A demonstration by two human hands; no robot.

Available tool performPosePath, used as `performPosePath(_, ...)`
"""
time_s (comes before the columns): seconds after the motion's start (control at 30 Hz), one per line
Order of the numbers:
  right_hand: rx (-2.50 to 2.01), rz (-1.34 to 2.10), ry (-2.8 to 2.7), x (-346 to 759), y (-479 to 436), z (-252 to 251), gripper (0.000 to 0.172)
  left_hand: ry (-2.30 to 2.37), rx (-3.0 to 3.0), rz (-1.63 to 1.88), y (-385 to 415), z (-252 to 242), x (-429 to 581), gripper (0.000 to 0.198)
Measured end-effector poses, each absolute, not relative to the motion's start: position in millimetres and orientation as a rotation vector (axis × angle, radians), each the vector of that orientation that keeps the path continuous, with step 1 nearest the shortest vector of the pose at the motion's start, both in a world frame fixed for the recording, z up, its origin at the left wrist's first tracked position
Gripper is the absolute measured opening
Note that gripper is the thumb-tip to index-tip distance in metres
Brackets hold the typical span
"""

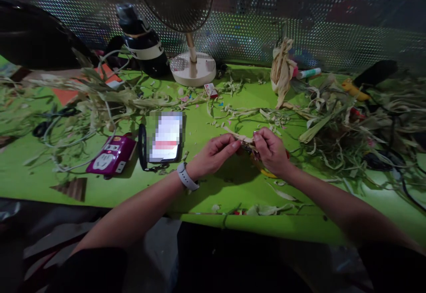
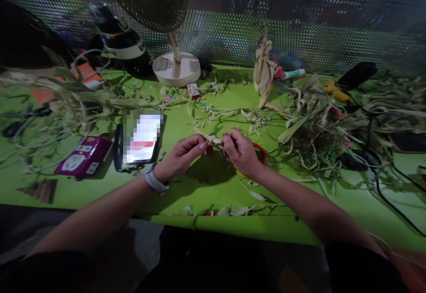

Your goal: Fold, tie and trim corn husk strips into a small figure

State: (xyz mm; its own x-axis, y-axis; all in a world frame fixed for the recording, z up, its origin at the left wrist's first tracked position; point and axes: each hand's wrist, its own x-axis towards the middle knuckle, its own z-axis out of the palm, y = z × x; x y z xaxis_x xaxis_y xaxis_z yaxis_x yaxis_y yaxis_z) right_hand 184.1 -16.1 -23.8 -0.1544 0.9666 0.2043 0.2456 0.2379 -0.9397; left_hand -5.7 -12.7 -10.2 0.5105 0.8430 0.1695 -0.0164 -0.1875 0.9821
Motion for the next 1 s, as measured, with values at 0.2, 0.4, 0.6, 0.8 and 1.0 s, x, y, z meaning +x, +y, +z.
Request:
performPosePath(0.2, -1.134, 1.203, -1.584, 183.6, -17.7, -20.4, 0.041, 0.863, 1.663, 0.937, -11.6, -15.5, -4.3, 0.033)
performPosePath(0.4, -1.117, 1.174, -1.589, 182.6, -17.4, -14.5, 0.042, 0.813, 1.779, 0.881, -11.5, -13.4, -8.0, 0.033)
performPosePath(0.6, -1.153, 1.146, -1.488, 178.1, -17.7, -16.1, 0.042, 0.794, 1.757, 0.927, -8.6, -12.1, -8.5, 0.034)
performPosePath(0.8, -1.153, 1.062, -1.609, 175.2, -20.1, -24.3, 0.039, 0.838, 1.647, 0.928, -12.5, -14.6, -2.2, 0.033)
performPosePath(1.0, -1.153, 1.212, -1.65, 175.2, -24.1, -26.4, 0.037, 0.981, 1.736, 1.004, -12.8, -19.0, -0.1, 0.033)
